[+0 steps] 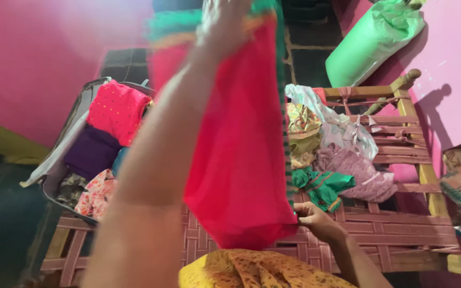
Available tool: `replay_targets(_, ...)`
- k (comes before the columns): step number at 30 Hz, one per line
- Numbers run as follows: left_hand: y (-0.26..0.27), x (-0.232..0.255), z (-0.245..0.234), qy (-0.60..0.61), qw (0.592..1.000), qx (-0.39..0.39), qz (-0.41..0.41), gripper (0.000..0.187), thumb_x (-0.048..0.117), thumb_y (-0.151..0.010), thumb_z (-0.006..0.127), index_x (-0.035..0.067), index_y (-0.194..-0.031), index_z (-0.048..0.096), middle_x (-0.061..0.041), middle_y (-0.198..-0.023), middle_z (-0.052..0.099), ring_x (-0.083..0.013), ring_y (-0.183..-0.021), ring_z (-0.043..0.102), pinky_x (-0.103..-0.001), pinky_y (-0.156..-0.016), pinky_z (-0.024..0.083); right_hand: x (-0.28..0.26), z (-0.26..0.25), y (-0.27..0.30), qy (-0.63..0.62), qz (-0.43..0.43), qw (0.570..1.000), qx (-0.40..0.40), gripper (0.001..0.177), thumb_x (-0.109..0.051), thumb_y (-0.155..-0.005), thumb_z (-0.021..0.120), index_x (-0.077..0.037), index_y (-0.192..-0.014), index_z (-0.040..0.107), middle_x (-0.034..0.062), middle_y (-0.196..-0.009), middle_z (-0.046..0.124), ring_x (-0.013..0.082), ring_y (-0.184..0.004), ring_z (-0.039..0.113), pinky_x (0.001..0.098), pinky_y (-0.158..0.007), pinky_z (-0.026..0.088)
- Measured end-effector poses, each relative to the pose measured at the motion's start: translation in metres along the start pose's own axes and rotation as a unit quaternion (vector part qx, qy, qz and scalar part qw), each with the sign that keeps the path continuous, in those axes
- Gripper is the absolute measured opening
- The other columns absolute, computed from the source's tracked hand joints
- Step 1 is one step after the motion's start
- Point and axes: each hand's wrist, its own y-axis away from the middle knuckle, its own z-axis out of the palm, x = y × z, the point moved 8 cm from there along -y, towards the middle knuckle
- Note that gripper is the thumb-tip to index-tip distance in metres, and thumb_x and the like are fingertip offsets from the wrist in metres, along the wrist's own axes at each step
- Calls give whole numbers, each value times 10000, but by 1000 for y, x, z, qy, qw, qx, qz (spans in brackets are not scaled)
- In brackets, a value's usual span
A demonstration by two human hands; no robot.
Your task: The person folds several garments by hand on a woven cot and places them into an open suitcase. Items handled include a purple top, a red sari with green border, a floral blouse, and a green cloth. The person smooths and folds each piece before stacking it in the suitcase.
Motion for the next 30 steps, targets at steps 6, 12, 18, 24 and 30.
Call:
replay_targets(6,228,22,109,220,945,-222,-92,618,382,-931,705,41,-1407,508,-211,-1557,444,-447,-1281,539,-535,-988,474,82,-68,21,-244,81,950,175,305,-67,-889,666,2,-1184,694,118,-1100,776,217,-963,748,403,-923,583)
replay_targets(12,533,33,133,362,713,-372,-471,505,436,-927,628,47,-1240,701,-113,-1059,761,-239,-926,736,-387,-795,579,121,-125,17,-258,149,923,242,287,-97,-922,658,15,-1186,649,163,-1092,750,291,-970,737,493,-903,592)
replay_targets(18,649,128,162,521,506,-255,-638,521,492,-987,632,3,-1098,774,-27,-897,730,-128,-740,573,-315,-651,462,48,-126,-7,-197,96,956,195,299,-90,-925,646,12,-1206,662,154,-1152,758,260,-1020,739,421,-962,566)
replay_targets(24,565,228,192,725,249,-195,-612,803,729,-915,513,31,-1294,634,-78,-1179,646,-193,-1050,598,-389,-931,462,-80,-88,-3,-155,36,982,106,315,-93,-937,663,-1,-1238,682,132,-1173,745,212,-1028,728,382,-972,553)
replay_targets(30,466,198,170,724,235,-172,-626,999,835,-824,399,79,-1460,543,-139,-1398,648,-289,-1271,620,-523,-1092,445,-157,-81,10,-129,-3,985,115,265,-87,-932,668,0,-1182,684,138,-1115,755,234,-984,731,406,-940,571)
